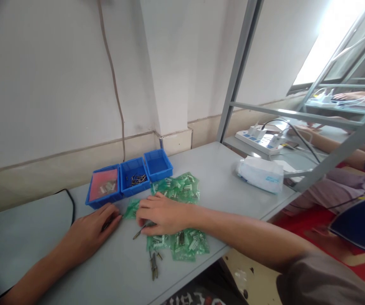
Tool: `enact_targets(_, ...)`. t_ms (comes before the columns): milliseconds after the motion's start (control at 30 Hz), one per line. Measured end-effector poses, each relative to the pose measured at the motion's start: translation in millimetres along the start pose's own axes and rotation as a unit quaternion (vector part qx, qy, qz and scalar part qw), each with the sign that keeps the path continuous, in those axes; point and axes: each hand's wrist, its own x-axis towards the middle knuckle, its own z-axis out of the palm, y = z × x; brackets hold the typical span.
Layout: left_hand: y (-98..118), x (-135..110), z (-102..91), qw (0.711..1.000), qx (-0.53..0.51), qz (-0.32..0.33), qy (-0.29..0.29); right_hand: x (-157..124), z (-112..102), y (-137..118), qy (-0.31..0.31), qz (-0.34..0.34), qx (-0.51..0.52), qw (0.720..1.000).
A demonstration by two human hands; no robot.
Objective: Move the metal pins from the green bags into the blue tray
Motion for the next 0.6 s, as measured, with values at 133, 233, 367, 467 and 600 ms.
enact_targets(133, 0.1, 0.2, -0.2, 1.000, 0.001, 0.001, 0.005, 2.3, 3.3, -2.5, -0.018, -0.009, -0.005, 1.000)
enact_targets(233, 0.5, 0.1, -1.0, 1.000, 0.001, -0.004, 0.006, 3.3, 3.9, -4.0, -0.001, -0.003, 0.002, 1.000)
enact_targets(367, 0.0, -0.7, -0.6, 1.000, 0.004, 0.005, 0.013, 3.1, -1.4, -5.4, 0.054, 0.036, 0.063, 0.996)
enact_targets(467, -0.9, -1.0, 0.6, 1.000, 0.004, 0.011, 0.017, 3.4, -5.4, -3.7, 0.109, 0.064, 0.119, 0.985)
enact_targets(600, -1.2, -0.4, 1.0, 1.000, -0.002, 0.015, 0.018, 4.5, -3.8, 3.3, 0.182, 0.062, 0.184, 0.964)
